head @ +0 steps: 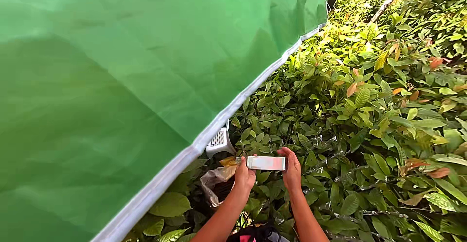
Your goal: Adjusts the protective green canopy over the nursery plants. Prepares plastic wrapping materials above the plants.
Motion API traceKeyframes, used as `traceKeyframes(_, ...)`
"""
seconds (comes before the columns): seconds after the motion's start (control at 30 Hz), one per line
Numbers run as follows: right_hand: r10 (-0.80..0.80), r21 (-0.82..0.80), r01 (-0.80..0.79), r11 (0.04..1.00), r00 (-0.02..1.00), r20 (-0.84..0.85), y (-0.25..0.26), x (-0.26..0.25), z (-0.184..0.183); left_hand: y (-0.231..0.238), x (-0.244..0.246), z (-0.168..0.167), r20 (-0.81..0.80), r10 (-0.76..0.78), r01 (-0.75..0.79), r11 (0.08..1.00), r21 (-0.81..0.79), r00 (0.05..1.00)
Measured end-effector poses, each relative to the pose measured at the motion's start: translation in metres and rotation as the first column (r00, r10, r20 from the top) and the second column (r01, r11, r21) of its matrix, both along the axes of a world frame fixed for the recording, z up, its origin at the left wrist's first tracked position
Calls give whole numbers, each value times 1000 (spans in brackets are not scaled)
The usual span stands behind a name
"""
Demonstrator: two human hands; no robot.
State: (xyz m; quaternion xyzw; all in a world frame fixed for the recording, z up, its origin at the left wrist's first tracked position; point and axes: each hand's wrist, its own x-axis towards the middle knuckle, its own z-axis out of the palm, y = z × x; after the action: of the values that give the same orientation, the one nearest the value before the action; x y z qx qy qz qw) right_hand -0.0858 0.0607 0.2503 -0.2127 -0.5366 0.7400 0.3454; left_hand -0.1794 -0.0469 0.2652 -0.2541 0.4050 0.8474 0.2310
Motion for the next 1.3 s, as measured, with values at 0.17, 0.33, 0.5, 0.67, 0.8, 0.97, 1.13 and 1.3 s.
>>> traceKeyframes(0.17,64,48,-61,997,996,-67,-27,5,0,2,-7,2,82,51,-56,997,54,995)
traceKeyframes(0.33,-38,53,37,998,999,23,-26,-4,4,-1,-6,-2,44,98,-100,993,55,994)
traceKeyframes(0.5,-123,360,75,930,986,113,-8,-16,-9,-5,-9,-7,107,71,-74,997,23,992)
traceKeyframes(0.67,-301,777,108,621,947,109,-1,-23,11,-6,-7,-15,270,-20,2,998,66,963)
traceKeyframes(0.8,-336,908,99,408,941,49,2,-25,25,-9,-5,-10,305,-206,172,976,134,930)
traceKeyframes(0.97,-164,899,99,428,986,-30,-10,-27,23,-5,-4,-1,306,-280,245,958,149,910)
traceKeyframes(1.13,-89,826,71,558,996,-26,-18,-28,18,-4,-3,-3,375,-193,141,977,161,907)
traceKeyframes(1.3,36,674,-65,736,998,57,-18,-25,19,-4,-11,-3,334,-139,80,980,185,932)
